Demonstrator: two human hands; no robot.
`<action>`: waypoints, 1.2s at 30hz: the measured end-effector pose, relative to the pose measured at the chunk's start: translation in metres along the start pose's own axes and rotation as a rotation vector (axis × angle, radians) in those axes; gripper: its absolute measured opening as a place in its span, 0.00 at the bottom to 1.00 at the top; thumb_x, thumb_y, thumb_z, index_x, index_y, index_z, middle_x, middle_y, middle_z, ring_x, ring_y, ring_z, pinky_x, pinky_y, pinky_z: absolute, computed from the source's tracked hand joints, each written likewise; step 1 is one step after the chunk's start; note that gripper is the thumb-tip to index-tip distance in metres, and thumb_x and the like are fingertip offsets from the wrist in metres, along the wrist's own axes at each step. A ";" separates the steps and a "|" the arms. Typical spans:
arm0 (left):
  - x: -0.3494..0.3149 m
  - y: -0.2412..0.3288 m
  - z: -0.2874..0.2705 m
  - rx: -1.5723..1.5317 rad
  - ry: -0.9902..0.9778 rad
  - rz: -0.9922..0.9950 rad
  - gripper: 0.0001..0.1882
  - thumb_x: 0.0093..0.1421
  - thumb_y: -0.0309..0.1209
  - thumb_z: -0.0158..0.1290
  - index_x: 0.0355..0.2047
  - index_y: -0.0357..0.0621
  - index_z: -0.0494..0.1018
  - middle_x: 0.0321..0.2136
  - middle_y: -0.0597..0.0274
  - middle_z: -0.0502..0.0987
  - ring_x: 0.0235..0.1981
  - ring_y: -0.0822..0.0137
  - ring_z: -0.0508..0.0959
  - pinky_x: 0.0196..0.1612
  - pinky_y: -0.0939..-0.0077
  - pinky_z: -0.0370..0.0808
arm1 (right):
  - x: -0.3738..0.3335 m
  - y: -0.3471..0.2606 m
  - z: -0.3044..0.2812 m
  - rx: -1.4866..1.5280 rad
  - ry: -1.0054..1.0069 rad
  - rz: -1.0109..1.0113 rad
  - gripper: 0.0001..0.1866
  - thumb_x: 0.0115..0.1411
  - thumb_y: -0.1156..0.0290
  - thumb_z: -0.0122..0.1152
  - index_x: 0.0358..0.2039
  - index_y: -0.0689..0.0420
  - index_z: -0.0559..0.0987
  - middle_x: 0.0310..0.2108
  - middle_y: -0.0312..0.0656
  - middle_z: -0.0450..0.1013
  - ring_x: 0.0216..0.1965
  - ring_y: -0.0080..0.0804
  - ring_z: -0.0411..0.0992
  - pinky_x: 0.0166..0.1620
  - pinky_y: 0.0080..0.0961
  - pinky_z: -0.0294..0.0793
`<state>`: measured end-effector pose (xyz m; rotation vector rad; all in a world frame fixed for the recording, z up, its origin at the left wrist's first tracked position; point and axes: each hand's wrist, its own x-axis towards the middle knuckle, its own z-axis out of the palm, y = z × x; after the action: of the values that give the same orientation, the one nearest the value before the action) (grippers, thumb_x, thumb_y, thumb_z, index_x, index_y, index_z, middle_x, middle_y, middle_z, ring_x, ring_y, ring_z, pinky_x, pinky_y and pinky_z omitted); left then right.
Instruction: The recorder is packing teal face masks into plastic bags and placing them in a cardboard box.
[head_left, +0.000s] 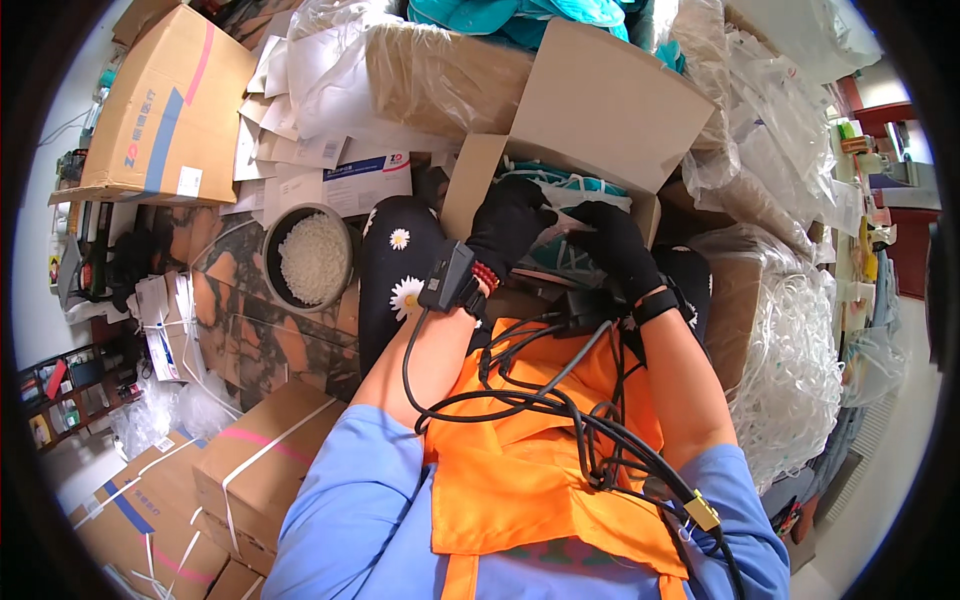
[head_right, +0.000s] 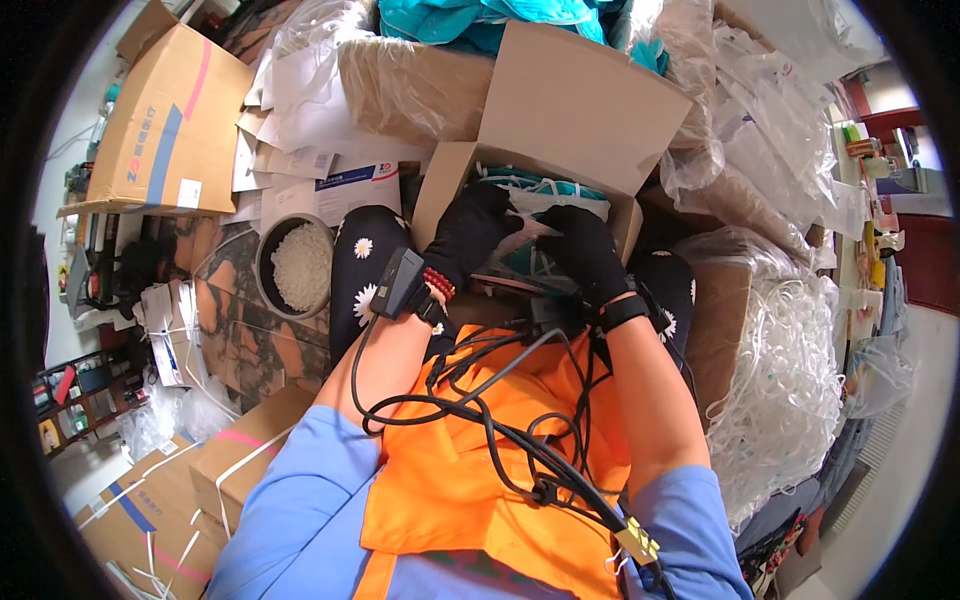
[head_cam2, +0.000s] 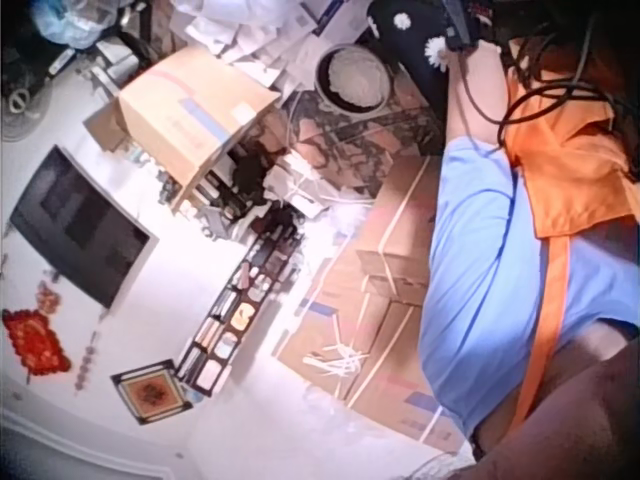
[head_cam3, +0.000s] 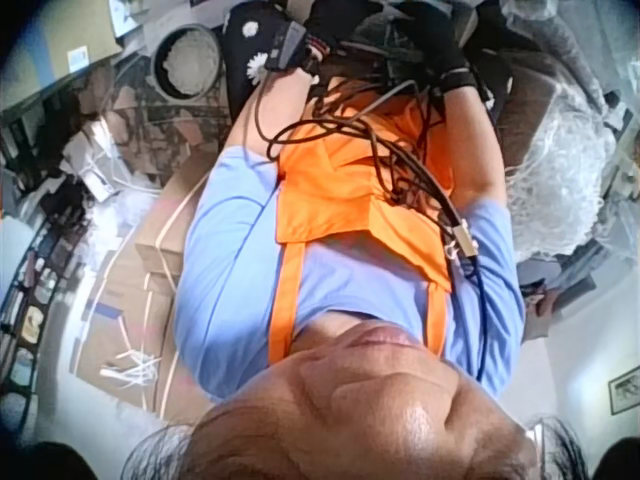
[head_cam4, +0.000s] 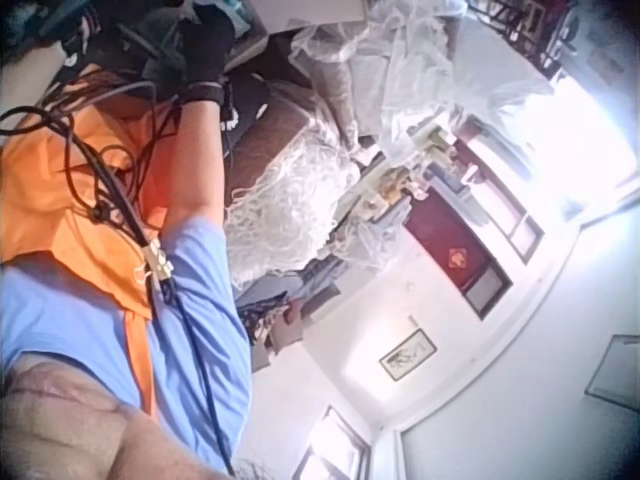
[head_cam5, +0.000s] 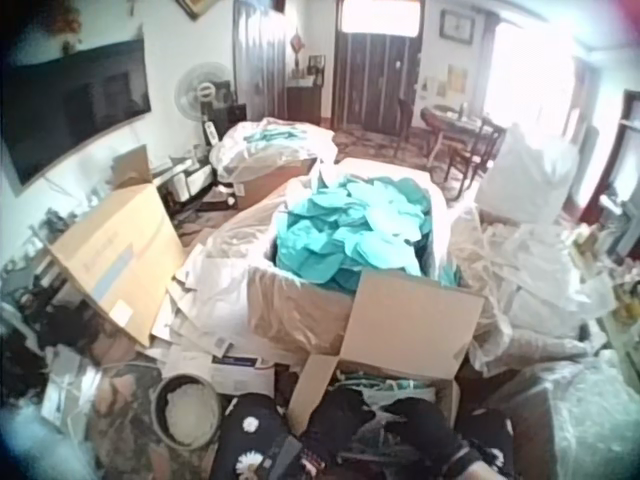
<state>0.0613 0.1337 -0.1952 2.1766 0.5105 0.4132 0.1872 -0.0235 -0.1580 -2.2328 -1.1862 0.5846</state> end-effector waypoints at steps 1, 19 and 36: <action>0.001 0.002 -0.001 0.008 -0.015 0.009 0.19 0.45 0.36 0.64 0.36 0.42 0.75 0.36 0.52 0.76 0.37 0.53 0.76 0.43 0.66 0.73 | 0.002 -0.007 -0.003 0.002 -0.048 0.053 0.19 0.47 0.62 0.66 0.39 0.57 0.81 0.39 0.50 0.76 0.42 0.49 0.73 0.44 0.37 0.72; 0.003 -0.008 0.003 0.155 -0.253 0.365 0.16 0.59 0.33 0.50 0.48 0.47 0.73 0.39 0.44 0.74 0.37 0.48 0.77 0.39 0.61 0.74 | 0.016 -0.018 -0.030 0.149 -0.318 -0.104 0.20 0.56 0.63 0.64 0.46 0.60 0.76 0.41 0.50 0.76 0.41 0.39 0.74 0.47 0.30 0.71; 0.010 0.033 -0.012 -0.089 -0.538 -0.201 0.35 0.52 0.59 0.53 0.44 0.39 0.74 0.39 0.44 0.77 0.42 0.50 0.77 0.48 0.63 0.70 | -0.004 -0.005 -0.004 0.314 -0.215 0.100 0.17 0.56 0.68 0.63 0.45 0.59 0.77 0.41 0.48 0.77 0.43 0.39 0.74 0.48 0.32 0.70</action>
<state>0.0715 0.1280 -0.1609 2.0150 0.3909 -0.2529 0.1846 -0.0254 -0.1512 -2.0050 -1.0054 0.9997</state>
